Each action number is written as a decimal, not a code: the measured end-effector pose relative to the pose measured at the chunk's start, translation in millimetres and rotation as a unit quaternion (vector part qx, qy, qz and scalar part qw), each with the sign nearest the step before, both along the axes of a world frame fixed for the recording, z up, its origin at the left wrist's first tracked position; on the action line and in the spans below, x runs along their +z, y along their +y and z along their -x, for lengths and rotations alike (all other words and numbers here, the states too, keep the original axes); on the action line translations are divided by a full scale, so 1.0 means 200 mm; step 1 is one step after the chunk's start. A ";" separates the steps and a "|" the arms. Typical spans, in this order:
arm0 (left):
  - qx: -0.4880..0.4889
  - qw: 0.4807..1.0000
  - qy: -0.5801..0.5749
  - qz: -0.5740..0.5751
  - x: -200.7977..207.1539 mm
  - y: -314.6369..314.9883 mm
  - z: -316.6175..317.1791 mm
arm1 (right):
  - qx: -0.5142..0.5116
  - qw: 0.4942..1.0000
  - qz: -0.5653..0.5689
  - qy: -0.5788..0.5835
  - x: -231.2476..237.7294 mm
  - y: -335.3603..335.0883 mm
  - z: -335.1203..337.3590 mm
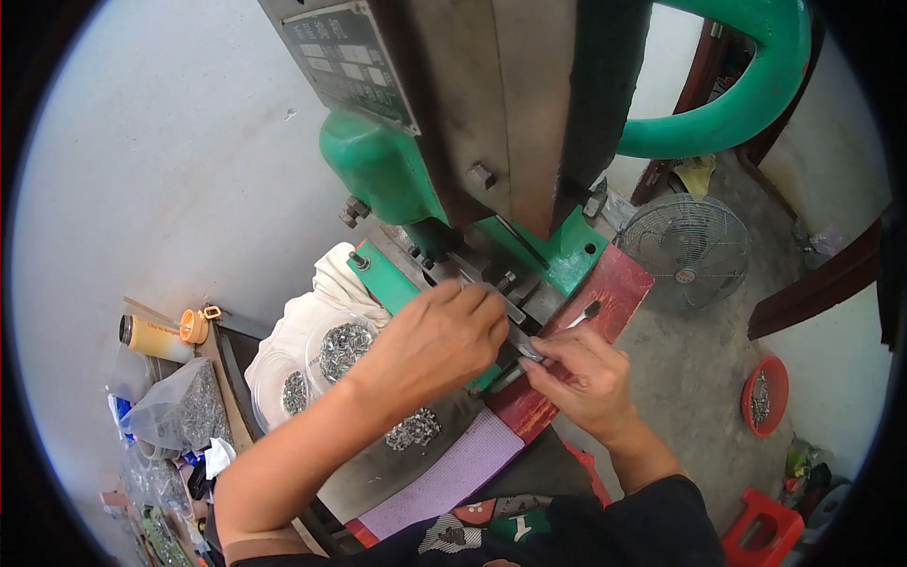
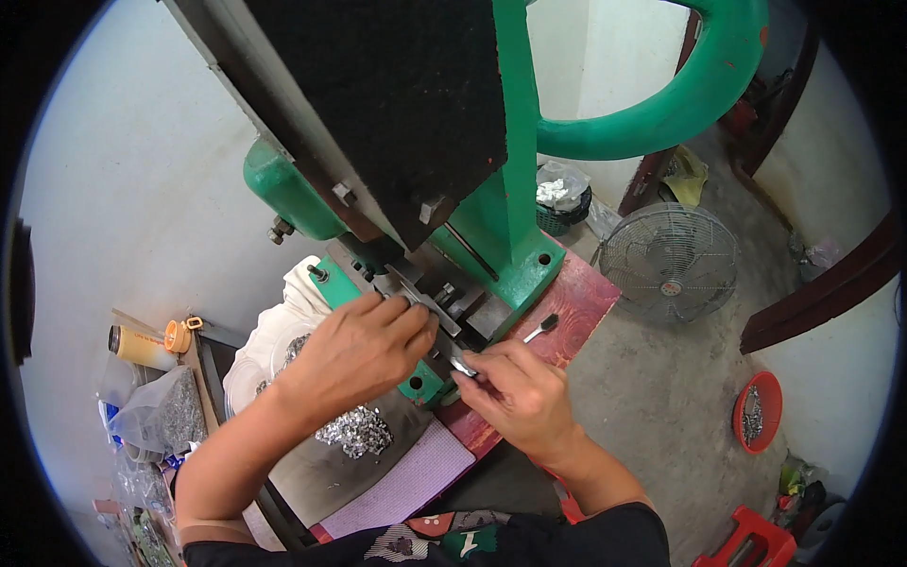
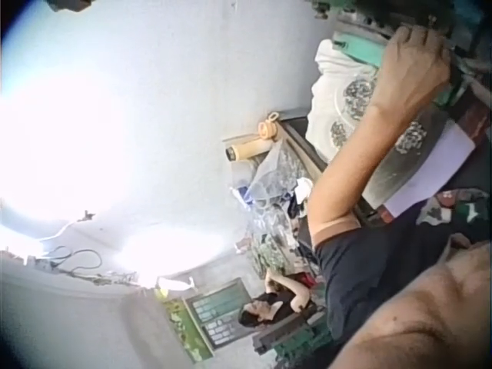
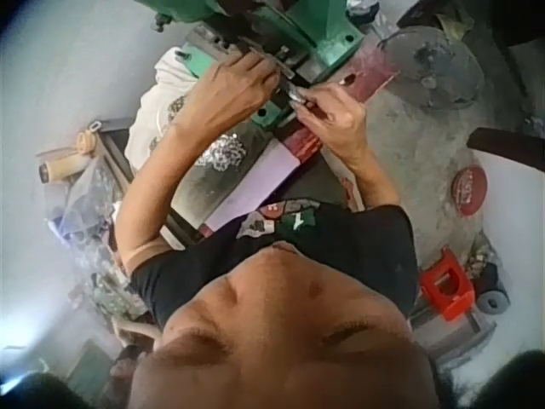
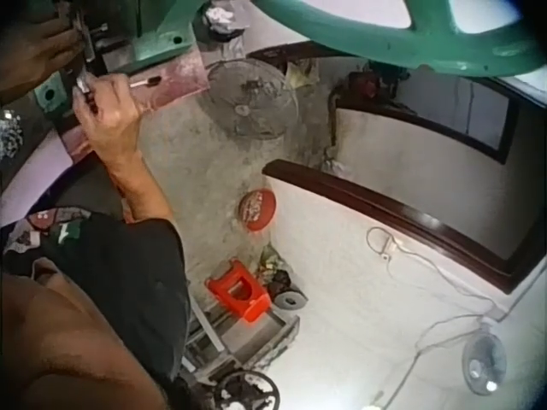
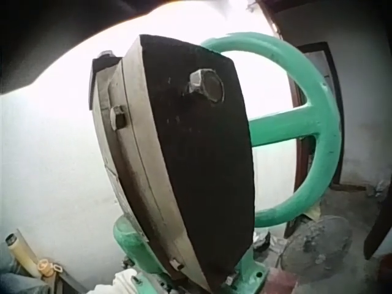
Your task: The person inserts small metal components into a metal strip by hand, then uses an industrial press to secure them.
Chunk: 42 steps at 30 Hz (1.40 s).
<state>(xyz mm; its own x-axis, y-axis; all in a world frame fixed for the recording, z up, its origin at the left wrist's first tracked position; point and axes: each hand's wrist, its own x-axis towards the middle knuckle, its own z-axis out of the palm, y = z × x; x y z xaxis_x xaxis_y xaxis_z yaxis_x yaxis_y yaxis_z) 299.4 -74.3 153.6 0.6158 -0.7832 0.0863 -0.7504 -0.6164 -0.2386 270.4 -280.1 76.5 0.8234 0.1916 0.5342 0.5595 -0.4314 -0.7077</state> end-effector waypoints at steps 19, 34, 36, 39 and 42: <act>0.163 0.962 -0.041 0.214 -0.32 -0.04 0.18 | 0.128 0.982 0.117 0.082 -0.12 0.06 -0.53; 0.169 0.904 -0.033 0.391 -0.45 -0.07 0.21 | 0.090 0.985 0.133 0.057 -0.12 0.09 -0.51; 0.209 0.849 0.007 0.485 -0.46 -0.09 0.23 | 0.060 0.998 -0.002 -0.010 -0.12 0.09 -0.48; 0.266 0.792 0.064 0.546 -0.49 -0.08 0.23 | -0.109 0.971 -0.048 -0.206 -0.04 -0.02 -0.49; 0.287 0.781 0.121 0.542 -0.53 -0.06 0.20 | -0.243 0.903 -0.121 -0.333 0.16 -0.24 -0.61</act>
<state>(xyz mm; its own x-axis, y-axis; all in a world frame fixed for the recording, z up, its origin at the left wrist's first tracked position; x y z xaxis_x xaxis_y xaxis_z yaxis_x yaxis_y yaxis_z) 259.9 -85.3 48.2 0.9393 0.0798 0.3337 -0.2188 -0.6096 0.7619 393.3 -328.0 108.9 0.2596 -0.2943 0.9198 0.6824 -0.6180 -0.3903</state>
